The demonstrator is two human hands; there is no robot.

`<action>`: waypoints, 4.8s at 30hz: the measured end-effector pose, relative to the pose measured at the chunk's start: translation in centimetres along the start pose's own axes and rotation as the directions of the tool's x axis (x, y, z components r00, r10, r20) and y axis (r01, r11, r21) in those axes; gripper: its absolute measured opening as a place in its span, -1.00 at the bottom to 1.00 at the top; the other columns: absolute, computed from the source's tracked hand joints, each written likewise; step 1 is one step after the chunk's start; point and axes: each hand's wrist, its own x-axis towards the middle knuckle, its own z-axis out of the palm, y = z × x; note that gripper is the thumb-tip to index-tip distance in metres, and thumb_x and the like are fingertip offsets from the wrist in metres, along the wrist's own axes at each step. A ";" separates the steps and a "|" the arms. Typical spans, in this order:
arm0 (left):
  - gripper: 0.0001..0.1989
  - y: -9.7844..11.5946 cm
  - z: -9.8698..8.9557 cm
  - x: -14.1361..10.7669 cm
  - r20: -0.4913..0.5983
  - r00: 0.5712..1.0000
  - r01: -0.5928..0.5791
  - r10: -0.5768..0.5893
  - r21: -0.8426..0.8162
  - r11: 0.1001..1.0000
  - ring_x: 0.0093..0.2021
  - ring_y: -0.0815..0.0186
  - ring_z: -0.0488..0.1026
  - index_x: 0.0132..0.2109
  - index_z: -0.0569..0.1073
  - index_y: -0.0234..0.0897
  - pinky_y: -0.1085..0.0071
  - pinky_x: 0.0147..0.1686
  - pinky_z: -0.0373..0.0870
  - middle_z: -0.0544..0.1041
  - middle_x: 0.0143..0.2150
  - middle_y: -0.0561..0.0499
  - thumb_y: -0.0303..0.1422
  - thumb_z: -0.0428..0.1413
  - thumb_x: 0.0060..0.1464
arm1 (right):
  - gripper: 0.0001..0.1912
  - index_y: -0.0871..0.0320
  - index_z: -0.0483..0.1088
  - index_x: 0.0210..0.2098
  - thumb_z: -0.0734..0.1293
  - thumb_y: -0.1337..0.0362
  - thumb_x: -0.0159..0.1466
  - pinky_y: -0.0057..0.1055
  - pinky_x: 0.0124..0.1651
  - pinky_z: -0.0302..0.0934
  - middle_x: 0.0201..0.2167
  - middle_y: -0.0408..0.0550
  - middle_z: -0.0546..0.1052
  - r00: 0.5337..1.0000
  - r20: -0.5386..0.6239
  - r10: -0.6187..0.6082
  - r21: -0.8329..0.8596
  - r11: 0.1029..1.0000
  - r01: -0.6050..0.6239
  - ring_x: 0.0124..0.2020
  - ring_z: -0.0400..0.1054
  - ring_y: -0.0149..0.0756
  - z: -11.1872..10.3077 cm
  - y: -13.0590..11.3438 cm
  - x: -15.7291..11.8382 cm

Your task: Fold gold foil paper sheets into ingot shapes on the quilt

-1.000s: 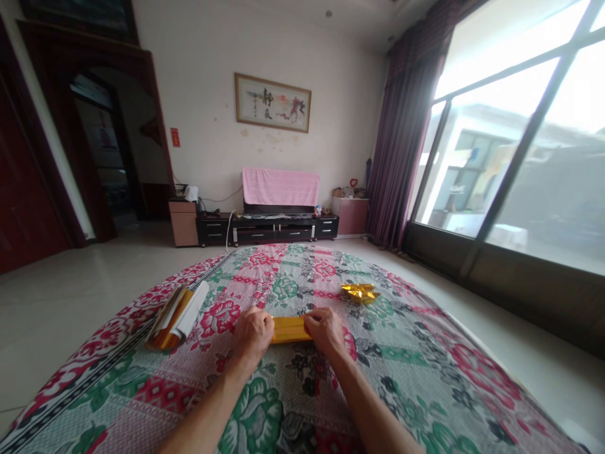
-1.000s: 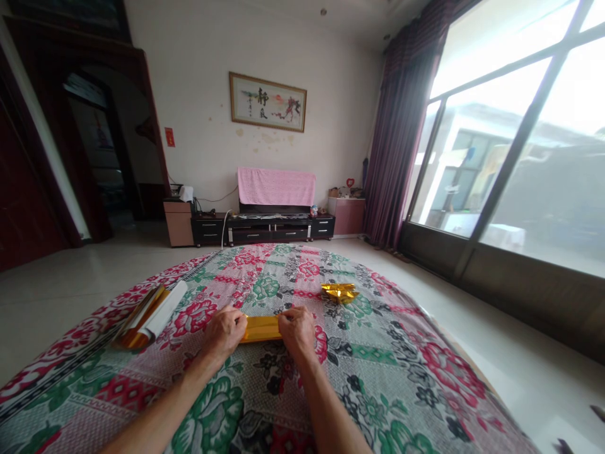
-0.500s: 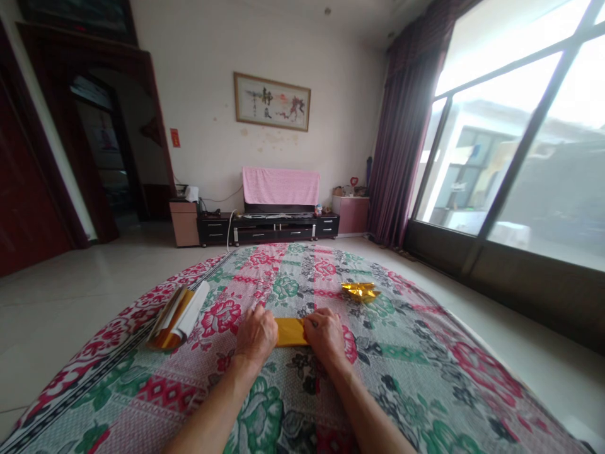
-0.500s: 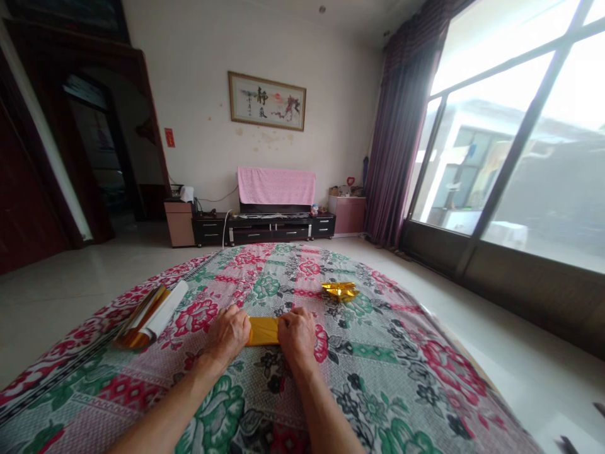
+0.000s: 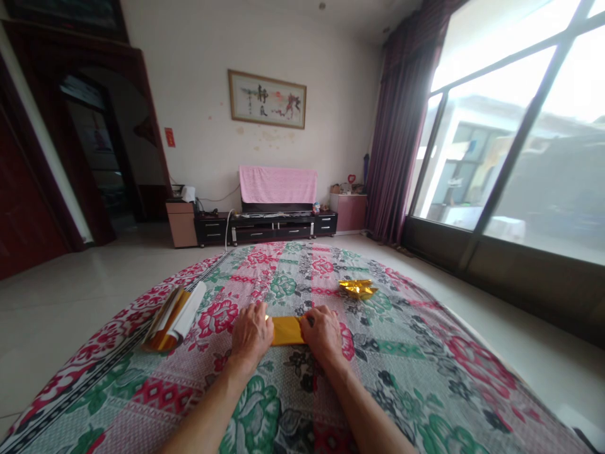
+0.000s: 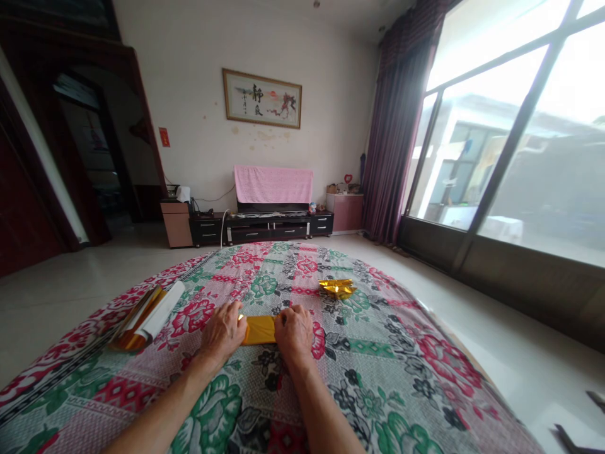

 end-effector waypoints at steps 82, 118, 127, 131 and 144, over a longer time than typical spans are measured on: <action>-0.62 -0.2 -1.9 -1.2 0.187 0.976 -0.092 0.108 -0.093 0.991 -0.13 0.11 0.30 -0.26 0.35 -0.28 0.19 -0.09 0.24 0.35 -0.21 -0.11 -0.05 0.08 -0.06 | -0.62 0.04 0.35 -0.17 0.16 0.44 0.04 -0.36 0.01 -0.02 -0.03 -0.11 0.35 0.899 0.342 -0.275 0.104 0.961 0.254 -0.04 0.19 -0.27 -2.7 1.8 -0.6; -0.40 1.7 -1.8 -1.7 0.274 0.959 0.077 -0.074 0.000 0.997 -0.01 -0.05 0.25 -0.16 0.33 -0.34 0.03 -0.07 0.15 0.32 -0.07 -0.21 0.12 0.00 -0.14 | -0.84 0.02 0.41 -0.27 0.29 0.24 0.12 -0.30 -0.01 -0.01 -0.11 -0.12 0.38 0.926 0.201 -0.321 0.097 0.947 0.307 -0.06 0.20 -0.24 -2.8 0.9 -1.9; -0.56 -0.2 -1.5 -0.9 0.274 0.962 0.008 0.017 -0.092 0.996 -0.10 0.10 0.32 -0.29 0.35 -0.27 0.24 -0.05 0.22 0.36 -0.19 -0.11 0.02 0.09 -0.16 | -0.84 0.00 0.41 -0.29 0.30 0.27 0.10 -0.28 0.03 -0.02 -0.10 -0.14 0.37 0.929 0.193 -0.317 0.102 0.948 0.302 -0.05 0.20 -0.24 -2.8 1.0 -2.0; -0.62 -1.2 -1.2 -0.6 0.293 0.955 -0.015 0.051 -0.123 0.992 -0.10 0.15 0.33 -0.26 0.37 -0.23 0.30 -0.07 0.24 0.36 -0.17 -0.06 -0.06 0.12 -0.15 | -0.83 -0.01 0.41 -0.28 0.31 0.26 0.10 -0.28 0.02 -0.02 -0.09 -0.15 0.36 0.929 0.193 -0.316 0.109 0.948 0.299 -0.04 0.19 -0.23 -2.6 1.1 -2.0; -0.69 -3.5 -1.3 0.4 0.410 0.899 -0.016 0.154 -0.320 0.947 -0.03 0.20 0.32 -0.19 0.41 -0.23 0.35 0.01 0.21 0.35 -0.11 -0.04 -0.25 0.11 -0.16 | -0.82 -0.03 0.40 -0.26 0.31 0.24 0.11 -0.28 0.04 -0.04 -0.05 -0.15 0.34 0.928 0.182 -0.326 0.107 0.944 0.311 -0.01 0.17 -0.23 -2.5 1.3 -2.1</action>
